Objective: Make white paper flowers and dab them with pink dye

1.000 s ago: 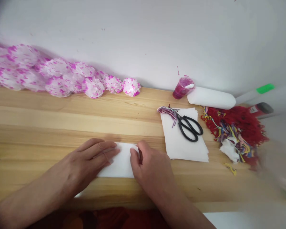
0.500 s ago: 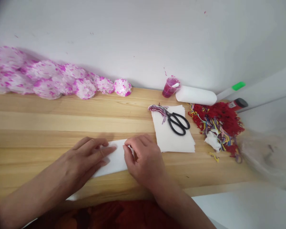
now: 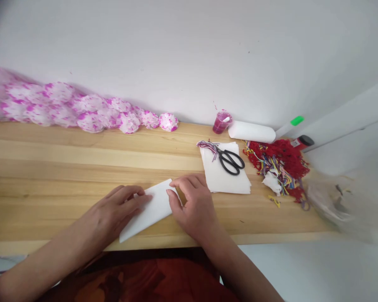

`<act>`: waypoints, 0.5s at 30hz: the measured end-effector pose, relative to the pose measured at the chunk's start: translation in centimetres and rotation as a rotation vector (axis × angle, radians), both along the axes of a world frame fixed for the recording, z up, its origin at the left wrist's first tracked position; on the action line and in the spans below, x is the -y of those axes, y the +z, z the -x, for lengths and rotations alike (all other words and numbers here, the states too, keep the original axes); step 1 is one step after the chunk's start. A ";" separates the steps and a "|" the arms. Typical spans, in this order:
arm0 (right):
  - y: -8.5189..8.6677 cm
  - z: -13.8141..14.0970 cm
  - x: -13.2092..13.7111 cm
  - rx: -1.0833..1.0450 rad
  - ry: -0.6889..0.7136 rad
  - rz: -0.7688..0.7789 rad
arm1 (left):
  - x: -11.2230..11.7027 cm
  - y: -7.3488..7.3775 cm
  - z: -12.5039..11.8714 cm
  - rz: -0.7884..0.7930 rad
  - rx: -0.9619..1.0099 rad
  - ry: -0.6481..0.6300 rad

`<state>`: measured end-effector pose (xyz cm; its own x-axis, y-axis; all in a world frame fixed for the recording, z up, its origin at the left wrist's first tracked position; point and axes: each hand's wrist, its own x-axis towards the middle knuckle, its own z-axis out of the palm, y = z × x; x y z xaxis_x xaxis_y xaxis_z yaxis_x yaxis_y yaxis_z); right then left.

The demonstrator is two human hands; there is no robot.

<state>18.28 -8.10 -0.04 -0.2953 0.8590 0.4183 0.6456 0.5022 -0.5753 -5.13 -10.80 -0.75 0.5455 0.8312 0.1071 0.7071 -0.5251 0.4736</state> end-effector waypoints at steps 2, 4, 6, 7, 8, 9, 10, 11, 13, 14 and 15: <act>0.1 -0.1 0.7 -0.008 0.053 -0.015 | 0.3 -0.1 0.1 -0.028 -0.008 0.002; 0.1 -0.1 1.4 0.018 0.132 -0.018 | 0.6 0.0 0.1 -0.063 -0.034 -0.007; -0.2 -0.1 1.9 0.078 0.175 0.001 | 0.8 0.0 0.0 -0.095 -0.077 -0.030; -0.4 -0.1 2.0 0.113 0.169 0.014 | 0.9 0.1 0.0 -0.104 -0.101 -0.044; -0.6 -0.1 2.0 0.145 0.149 0.025 | 0.9 0.2 0.0 -0.112 -0.122 -0.056; -0.8 -0.1 2.1 0.173 0.121 0.036 | 1.0 0.2 -0.1 -0.115 -0.141 -0.063; -0.9 -0.1 2.0 0.194 0.092 0.041 | 1.1 0.3 -0.1 -0.118 -0.154 -0.062; -1.0 -0.1 2.0 0.208 0.067 0.043 | 1.2 0.3 -0.1 -0.120 -0.162 -0.058; -1.1 -0.1 1.9 0.221 0.031 0.036 | 1.3 0.4 -0.1 -0.126 -0.170 -0.046; -1.1 -0.1 1.9 0.220 0.021 0.026 | 1.4 0.4 -0.2 -0.128 -0.174 -0.043; -1.0 0.0 2.0 0.218 0.023 0.014 | 1.4 0.4 -0.2 -0.130 -0.176 -0.043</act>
<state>18.33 -10.09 -1.02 -0.3972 0.8561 0.3306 0.7438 0.5114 -0.4304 -4.96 -12.20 -0.36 0.5997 0.7923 0.1121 0.7488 -0.6051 0.2706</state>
